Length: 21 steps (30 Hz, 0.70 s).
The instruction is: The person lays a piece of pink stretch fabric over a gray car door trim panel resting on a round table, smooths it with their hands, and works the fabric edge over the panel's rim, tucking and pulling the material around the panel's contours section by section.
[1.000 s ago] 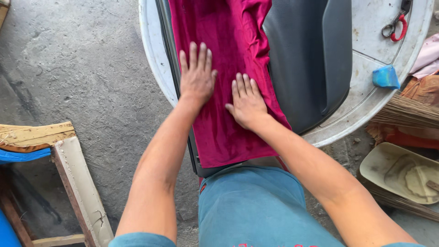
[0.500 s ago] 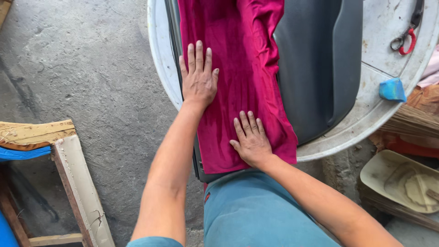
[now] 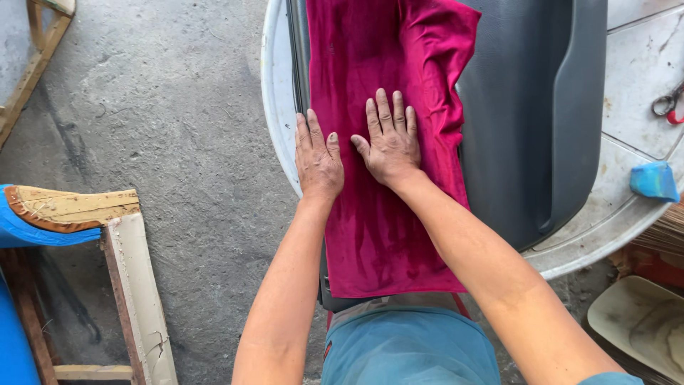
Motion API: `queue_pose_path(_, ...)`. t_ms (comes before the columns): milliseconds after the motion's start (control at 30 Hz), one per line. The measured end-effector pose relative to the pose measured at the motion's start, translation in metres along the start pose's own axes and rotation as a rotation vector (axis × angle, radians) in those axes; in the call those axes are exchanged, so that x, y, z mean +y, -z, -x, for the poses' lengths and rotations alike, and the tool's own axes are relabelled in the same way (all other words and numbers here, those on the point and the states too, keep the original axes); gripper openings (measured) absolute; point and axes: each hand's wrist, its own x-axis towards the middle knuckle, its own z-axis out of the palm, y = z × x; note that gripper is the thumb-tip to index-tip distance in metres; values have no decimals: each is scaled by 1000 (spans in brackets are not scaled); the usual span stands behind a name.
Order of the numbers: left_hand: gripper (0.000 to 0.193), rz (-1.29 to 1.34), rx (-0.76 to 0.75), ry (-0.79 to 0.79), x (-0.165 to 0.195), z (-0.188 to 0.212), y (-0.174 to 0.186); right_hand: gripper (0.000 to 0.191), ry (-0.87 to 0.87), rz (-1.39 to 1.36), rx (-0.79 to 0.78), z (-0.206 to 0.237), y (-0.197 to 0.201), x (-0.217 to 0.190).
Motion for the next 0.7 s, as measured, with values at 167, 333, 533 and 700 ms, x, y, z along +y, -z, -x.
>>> queue_pose_path(167,64,22,61,-89,-1,-2,1,72,92,149,95,9,38,-22)
queue_pose_path(333,66,55,20,-45,26,0,18,38,341,-333,569,96,148,12)
queue_pose_path(533,68,11,-1,-11,37,0,28,52,-86,212,788,-48,245,291)
queue_pose_path(700,67,-22,-2,36,6,3,4,95,-726,-11,79,-195,218,425)
